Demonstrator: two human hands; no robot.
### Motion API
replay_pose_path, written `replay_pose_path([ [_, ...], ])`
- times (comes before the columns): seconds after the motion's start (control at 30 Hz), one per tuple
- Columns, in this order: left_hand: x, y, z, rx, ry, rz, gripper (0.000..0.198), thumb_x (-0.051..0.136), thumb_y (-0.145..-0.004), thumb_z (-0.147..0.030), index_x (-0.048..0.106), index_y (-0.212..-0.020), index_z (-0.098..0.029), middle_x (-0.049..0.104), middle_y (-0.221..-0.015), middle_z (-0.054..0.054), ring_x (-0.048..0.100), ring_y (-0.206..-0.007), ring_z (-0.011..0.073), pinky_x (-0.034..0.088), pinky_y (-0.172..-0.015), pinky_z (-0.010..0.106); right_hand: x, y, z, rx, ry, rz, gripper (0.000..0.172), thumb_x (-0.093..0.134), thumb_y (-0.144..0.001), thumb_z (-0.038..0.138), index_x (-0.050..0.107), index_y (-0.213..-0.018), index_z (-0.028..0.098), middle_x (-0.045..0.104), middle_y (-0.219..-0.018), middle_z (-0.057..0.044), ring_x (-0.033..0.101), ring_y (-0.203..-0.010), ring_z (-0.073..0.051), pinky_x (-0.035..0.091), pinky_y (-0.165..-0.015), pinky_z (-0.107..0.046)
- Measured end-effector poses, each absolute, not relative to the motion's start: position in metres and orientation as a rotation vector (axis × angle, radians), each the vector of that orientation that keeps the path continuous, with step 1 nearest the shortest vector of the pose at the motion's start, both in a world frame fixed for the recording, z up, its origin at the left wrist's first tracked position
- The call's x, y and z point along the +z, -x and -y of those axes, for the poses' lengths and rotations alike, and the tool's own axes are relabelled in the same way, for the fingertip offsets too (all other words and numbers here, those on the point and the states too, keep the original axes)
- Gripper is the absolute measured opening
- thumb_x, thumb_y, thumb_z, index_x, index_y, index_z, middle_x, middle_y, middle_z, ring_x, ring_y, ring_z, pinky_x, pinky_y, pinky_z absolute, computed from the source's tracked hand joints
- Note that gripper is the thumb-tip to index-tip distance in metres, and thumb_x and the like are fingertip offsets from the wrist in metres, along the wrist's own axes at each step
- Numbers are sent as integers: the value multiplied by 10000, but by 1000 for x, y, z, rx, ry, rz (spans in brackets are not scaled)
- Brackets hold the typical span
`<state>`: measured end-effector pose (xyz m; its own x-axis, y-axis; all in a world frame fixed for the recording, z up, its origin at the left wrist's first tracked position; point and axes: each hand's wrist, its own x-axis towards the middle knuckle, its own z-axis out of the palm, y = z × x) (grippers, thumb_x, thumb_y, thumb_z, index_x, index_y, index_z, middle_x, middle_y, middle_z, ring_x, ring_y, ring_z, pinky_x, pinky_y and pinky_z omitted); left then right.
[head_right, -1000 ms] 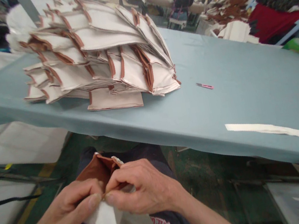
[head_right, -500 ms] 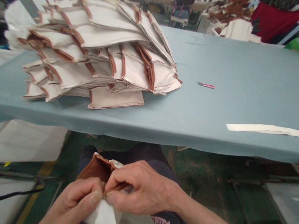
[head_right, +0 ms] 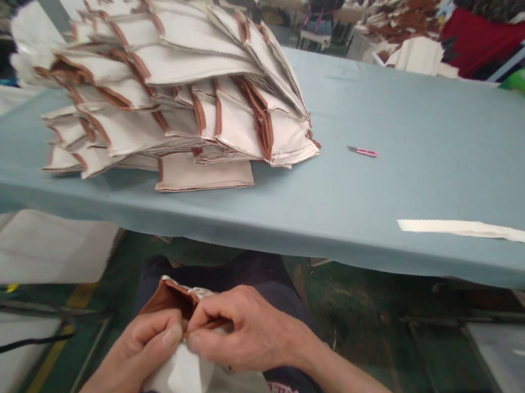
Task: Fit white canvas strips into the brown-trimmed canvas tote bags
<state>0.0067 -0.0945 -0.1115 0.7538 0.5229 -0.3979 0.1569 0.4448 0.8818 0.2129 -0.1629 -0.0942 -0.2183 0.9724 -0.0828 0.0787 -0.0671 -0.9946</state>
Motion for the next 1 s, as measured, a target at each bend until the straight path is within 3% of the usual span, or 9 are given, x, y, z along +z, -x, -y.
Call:
replay_pose_path([
  [0.4,-110,-12,97,272,-1038,-774,707,827,-751,-829,521,-639,-202,429,-580,-60,297,-513,82,191,-449,206,-102,-212,166,1568,1255,1232,158,657,-879,282,611,-760,190,466,-622,80,352,-537,-73,282,-492,-210],
  [0.83,-124,-11,100,330,-787,-826,584,945,-714,-697,723,-706,-157,506,-570,-53,339,-505,71,282,-460,169,-104,-212,167,1580,1282,1210,199,668,-869,331,603,-745,189,468,-635,72,354,-564,-83,278,-522,-228],
  [1.0,-125,-13,105,381,-654,-894,571,1025,-638,-613,687,-594,-154,542,-528,-51,372,-478,59,330,-454,159,-109,-209,167,1602,1293,1168,208,664,-869,348,602,-752,188,448,-628,73,334,-565,-85,261,-529,-234],
])
